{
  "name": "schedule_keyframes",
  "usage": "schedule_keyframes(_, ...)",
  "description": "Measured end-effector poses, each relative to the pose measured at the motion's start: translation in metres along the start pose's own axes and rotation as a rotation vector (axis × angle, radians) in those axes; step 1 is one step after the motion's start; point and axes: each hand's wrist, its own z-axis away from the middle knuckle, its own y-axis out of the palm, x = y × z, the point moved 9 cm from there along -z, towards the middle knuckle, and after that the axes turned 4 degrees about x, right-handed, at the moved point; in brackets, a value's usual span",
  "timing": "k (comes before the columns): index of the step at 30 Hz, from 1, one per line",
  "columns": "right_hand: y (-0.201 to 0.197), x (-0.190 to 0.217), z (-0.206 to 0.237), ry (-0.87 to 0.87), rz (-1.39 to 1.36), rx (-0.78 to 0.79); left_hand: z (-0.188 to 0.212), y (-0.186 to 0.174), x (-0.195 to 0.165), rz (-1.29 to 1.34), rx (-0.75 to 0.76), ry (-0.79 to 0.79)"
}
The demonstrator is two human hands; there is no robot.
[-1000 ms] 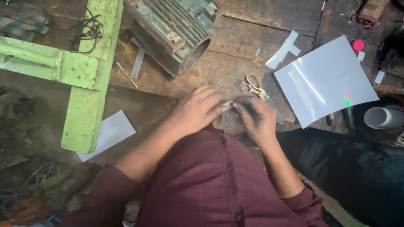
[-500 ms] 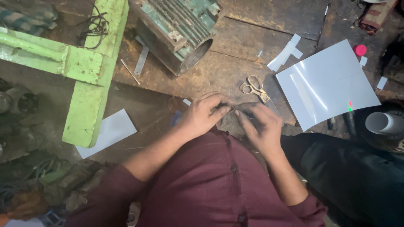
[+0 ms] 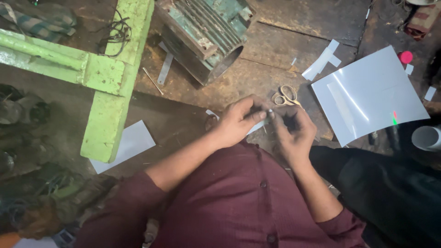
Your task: The person cuts narrow strips from white sheets using scissors at a workbench, placing the cut strips on the table. They occasionally reposition a metal ruler and move a finned metal motor housing aside to clear the work area while continuing to cut and set down strips.
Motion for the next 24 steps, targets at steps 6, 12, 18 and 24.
schedule_keyframes(6, 0.001, 0.002, -0.006, -0.006, 0.041, 0.003, -0.009, -0.003, 0.002, 0.094, 0.002, -0.059)
schedule_keyframes(12, 0.002, 0.009, -0.004, 0.011, 0.238, -0.005, -0.018, -0.02, -0.007, -0.028, 0.0, -0.06)
schedule_keyframes(18, 0.017, -0.004, -0.003, 0.291, -0.138, 0.009, -0.015, -0.031, -0.024, -0.115, 0.021, 0.116)
schedule_keyframes(24, 0.028, 0.078, 0.006, -0.403, 0.708, -0.088, -0.021, -0.023, 0.0, 0.295, 0.198, -0.11)
